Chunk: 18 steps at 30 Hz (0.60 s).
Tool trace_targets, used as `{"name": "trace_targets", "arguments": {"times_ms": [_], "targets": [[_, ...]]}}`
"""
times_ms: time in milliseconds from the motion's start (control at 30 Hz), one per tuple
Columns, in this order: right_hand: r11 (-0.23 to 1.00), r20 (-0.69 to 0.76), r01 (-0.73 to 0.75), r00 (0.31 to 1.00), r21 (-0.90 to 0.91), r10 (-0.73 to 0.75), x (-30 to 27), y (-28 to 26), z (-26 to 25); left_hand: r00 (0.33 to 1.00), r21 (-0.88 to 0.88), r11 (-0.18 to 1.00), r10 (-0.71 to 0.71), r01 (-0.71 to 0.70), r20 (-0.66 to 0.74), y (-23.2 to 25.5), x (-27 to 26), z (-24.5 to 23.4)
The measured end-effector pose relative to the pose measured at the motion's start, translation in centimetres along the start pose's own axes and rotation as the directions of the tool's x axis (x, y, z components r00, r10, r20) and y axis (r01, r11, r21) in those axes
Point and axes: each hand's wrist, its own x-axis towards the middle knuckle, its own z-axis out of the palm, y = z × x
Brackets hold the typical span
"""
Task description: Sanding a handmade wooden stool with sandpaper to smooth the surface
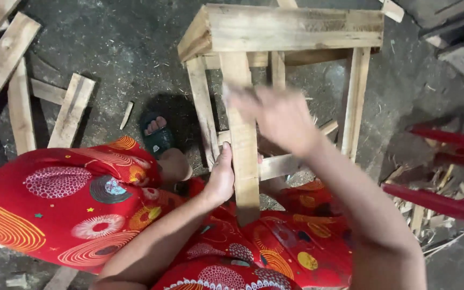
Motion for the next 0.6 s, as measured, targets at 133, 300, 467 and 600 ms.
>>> {"name": "trace_targets", "arguments": {"times_ms": [133,300,467,600], "targets": [[0.96,-0.194,0.058,0.974,-0.275,-0.114,5.3,1.6,2.4,0.998,-0.029,1.0,0.006,-0.005,0.057,0.2,1.2,-1.0],[0.995,0.125,0.001,0.992,0.102,-0.014,-4.3,-4.4,-2.6,0.998,-0.082,0.997,-0.005,-0.001,-0.07,-1.4,2.3,-1.4],[0.996,0.122,0.04,0.991,0.075,-0.049,-7.4,-1.6,0.6,0.994,-0.095,0.994,-0.056,0.047,-0.096,-2.4,1.9,-1.3],[0.993,0.034,-0.116,0.993,-0.01,0.116,0.1,2.1,1.2,0.986,-0.198,0.975,-0.076,0.105,0.148,-1.7,2.0,-2.4]]}}
